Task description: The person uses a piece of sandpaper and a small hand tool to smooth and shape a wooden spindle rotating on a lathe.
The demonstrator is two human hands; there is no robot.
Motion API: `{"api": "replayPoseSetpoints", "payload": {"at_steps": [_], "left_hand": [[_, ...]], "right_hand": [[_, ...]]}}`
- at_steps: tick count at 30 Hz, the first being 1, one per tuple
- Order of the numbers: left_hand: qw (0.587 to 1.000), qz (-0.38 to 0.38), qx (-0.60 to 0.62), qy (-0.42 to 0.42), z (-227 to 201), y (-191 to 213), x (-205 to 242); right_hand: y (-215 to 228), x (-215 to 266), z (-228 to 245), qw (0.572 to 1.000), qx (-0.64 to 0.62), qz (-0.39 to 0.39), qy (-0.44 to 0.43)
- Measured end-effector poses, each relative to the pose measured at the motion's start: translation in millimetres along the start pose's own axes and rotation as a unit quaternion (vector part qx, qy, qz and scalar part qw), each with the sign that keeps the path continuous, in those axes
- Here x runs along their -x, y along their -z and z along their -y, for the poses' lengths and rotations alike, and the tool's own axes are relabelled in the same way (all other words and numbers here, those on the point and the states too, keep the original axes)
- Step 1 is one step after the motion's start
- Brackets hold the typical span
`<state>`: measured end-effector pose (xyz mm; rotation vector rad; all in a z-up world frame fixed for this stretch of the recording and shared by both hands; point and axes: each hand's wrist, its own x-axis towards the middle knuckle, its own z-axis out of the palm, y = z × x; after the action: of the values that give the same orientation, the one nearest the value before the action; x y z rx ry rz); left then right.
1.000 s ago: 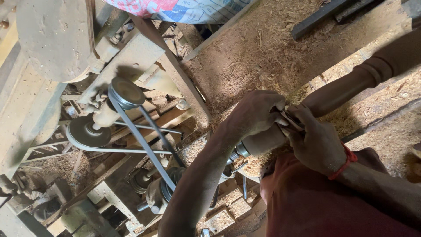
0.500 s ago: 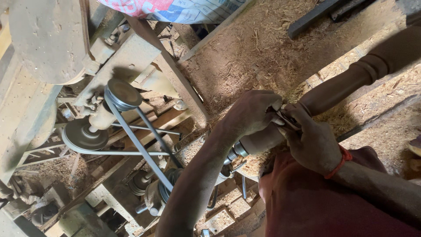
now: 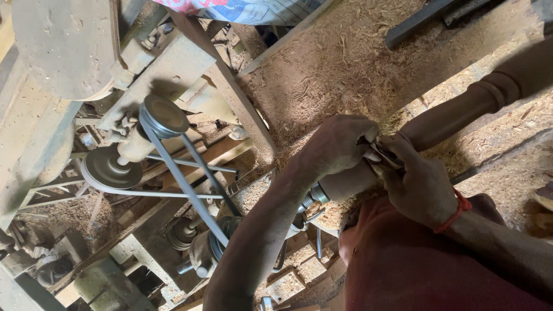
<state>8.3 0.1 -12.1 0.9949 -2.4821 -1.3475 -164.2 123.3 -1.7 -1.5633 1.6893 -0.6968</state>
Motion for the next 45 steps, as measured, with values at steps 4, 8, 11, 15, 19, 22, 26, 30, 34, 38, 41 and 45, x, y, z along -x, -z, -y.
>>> {"api": "replayPoseSetpoints", "payload": {"at_steps": [4, 8, 11, 15, 19, 22, 26, 30, 34, 38, 41, 45], "left_hand": [[1.0, 0.005, 0.006, -0.007, 3, -4, -2], [0.999, -0.004, -0.008, -0.033, 5, -6, -2], [1.0, 0.001, -0.003, -0.017, 5, -8, -2], [0.999, -0.021, -0.007, -0.029, 4, -6, -2], [0.999, -0.015, -0.004, -0.033, 3, -5, -3], [1.0, -0.009, 0.003, -0.019, 3, -4, -3], [0.999, -0.028, 0.005, -0.041, 2, -3, -2], [0.999, -0.033, -0.003, -0.044, 3, -6, -4], [1.0, -0.007, -0.019, -0.008, 4, -9, -6], [0.999, -0.022, -0.035, -0.023, -2, -1, -6], [0.996, -0.059, 0.0, -0.062, -7, 6, -1], [0.987, -0.128, 0.043, -0.093, -18, 26, 6]], "right_hand": [[2, -2, -2, 1.0, -0.007, 0.019, 0.001], [2, -1, -2, 1.0, 0.005, 0.014, 0.007], [2, 1, -1, 1.0, 0.006, 0.013, -0.002], [3, 0, 1, 1.0, -0.003, 0.003, 0.007], [5, -1, 2, 1.0, 0.008, 0.007, -0.003], [5, -2, 3, 1.0, 0.008, 0.006, -0.014], [5, -2, 4, 1.0, 0.006, -0.002, -0.023], [6, -2, 2, 1.0, 0.001, -0.026, 0.007], [6, -2, -1, 0.999, 0.013, 0.002, -0.04], [16, -10, 5, 1.0, -0.022, -0.005, -0.02], [33, -15, 11, 0.993, -0.105, 0.005, -0.058], [66, 1, 19, 0.986, -0.16, -0.012, -0.044]]}}
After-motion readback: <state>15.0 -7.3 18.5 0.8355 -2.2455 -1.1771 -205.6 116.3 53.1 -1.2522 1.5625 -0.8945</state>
